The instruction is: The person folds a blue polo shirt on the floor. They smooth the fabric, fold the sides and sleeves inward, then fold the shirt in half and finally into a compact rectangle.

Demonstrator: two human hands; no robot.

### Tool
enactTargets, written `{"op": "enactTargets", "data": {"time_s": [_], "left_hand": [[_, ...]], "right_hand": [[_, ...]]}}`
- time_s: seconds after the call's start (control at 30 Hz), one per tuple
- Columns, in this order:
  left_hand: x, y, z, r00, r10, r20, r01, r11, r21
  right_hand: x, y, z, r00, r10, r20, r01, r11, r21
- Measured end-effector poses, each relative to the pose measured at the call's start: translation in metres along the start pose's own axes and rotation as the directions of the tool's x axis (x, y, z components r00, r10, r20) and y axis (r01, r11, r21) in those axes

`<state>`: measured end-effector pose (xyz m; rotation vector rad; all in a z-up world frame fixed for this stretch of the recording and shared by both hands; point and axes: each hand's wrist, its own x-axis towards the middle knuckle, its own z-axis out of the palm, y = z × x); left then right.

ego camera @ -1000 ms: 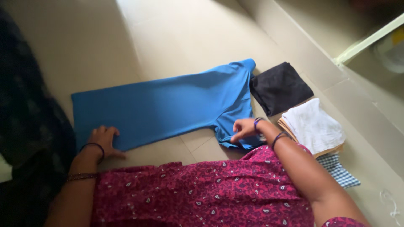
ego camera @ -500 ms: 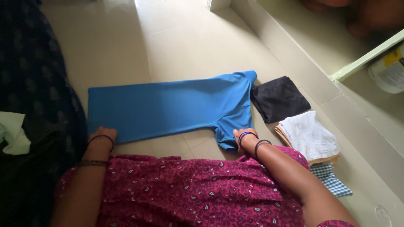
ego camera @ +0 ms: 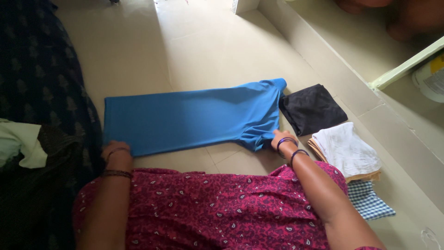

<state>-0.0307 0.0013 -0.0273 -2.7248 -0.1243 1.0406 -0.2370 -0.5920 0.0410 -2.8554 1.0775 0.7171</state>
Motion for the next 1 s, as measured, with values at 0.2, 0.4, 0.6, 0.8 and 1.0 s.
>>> {"op": "enactTargets", "data": {"time_s": [0.2, 0.4, 0.6, 0.8, 1.0], "left_hand": [[-0.006, -0.004, -0.006, 0.998, -0.050, 0.047, 0.052, 0.997, -0.059], [-0.027, 0.001, -0.021, 0.996, -0.092, 0.017, 0.094, 0.984, -0.150], [-0.043, -0.005, -0.033, 0.976, -0.036, -0.215, -0.027, 0.959, -0.282], [-0.070, -0.016, -0.043, 0.621, 0.157, -0.768, -0.467, 0.861, -0.201], [-0.081, -0.031, -0.041, 0.654, 0.253, -0.713, -0.747, 0.067, -0.661]], "right_hand": [[0.037, 0.006, -0.006, 0.994, 0.007, 0.113, -0.105, 0.423, 0.900], [-0.023, -0.003, -0.056, 0.977, -0.162, 0.137, -0.167, -0.191, 0.967], [-0.071, -0.002, -0.100, 0.907, -0.421, 0.021, -0.236, -0.464, 0.854], [-0.098, 0.001, -0.118, 0.937, -0.133, -0.324, 0.120, -0.749, 0.652], [-0.117, 0.052, -0.126, 0.658, 0.170, -0.733, 0.331, -0.940, 0.079]]}}
